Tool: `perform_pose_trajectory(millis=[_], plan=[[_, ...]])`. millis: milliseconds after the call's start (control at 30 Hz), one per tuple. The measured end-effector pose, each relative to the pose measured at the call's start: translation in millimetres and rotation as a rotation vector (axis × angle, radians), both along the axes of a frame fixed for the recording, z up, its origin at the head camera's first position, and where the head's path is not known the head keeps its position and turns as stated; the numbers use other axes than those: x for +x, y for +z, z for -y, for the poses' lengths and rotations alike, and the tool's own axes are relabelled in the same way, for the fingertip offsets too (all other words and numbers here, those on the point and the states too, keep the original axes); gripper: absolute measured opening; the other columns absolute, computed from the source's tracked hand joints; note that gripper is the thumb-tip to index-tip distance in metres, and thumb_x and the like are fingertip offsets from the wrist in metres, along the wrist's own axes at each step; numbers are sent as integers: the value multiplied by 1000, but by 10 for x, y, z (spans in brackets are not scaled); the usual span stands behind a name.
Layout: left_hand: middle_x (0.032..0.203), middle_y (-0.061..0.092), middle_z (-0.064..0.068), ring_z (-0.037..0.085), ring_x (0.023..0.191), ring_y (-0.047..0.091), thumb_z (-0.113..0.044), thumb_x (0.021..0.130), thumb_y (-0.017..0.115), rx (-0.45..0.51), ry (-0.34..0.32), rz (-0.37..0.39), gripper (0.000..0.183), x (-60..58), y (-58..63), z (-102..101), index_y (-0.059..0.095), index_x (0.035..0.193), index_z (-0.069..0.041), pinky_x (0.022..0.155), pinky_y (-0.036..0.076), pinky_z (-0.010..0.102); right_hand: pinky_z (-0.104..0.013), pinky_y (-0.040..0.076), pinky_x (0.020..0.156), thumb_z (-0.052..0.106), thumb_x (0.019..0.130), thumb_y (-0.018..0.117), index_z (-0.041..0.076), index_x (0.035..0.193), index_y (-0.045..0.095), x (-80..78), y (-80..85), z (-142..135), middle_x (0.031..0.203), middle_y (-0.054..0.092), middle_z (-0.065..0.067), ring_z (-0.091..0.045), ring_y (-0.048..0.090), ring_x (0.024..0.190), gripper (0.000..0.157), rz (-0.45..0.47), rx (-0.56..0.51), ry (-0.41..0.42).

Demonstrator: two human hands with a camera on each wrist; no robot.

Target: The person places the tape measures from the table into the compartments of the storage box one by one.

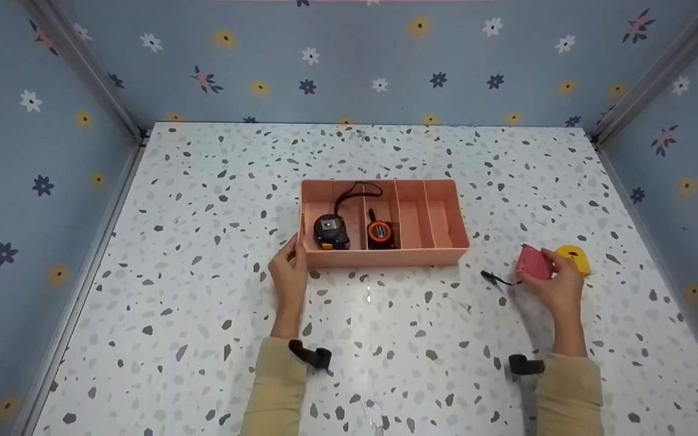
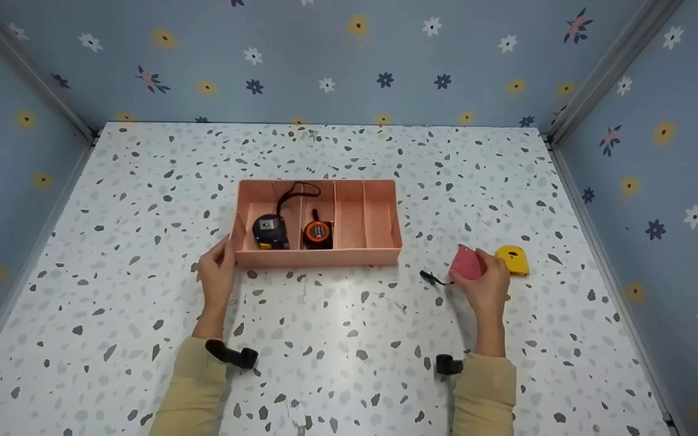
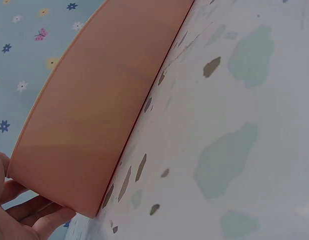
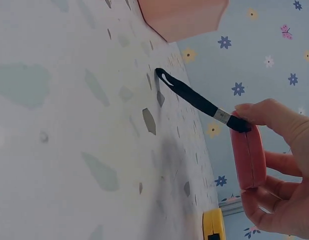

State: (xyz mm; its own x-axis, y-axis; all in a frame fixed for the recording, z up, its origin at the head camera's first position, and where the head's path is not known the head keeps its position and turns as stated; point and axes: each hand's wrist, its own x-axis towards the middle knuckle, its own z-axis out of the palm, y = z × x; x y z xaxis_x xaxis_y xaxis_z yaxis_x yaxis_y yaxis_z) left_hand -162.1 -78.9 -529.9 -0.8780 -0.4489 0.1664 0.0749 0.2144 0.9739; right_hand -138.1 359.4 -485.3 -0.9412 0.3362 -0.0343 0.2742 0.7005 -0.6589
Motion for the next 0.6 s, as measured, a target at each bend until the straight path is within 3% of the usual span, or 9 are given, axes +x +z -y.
perform_pose_trajectory(millis=[600], plan=[[113,59,12,17,93,57,-11,91,49,0,-12,69,29,9,31,-1,57,116,0,80,47,25,-41,42,80,19,70,75,-1,125,47,-15,158,268,112,45,-21,-33,43,101,65,-114,0,99]])
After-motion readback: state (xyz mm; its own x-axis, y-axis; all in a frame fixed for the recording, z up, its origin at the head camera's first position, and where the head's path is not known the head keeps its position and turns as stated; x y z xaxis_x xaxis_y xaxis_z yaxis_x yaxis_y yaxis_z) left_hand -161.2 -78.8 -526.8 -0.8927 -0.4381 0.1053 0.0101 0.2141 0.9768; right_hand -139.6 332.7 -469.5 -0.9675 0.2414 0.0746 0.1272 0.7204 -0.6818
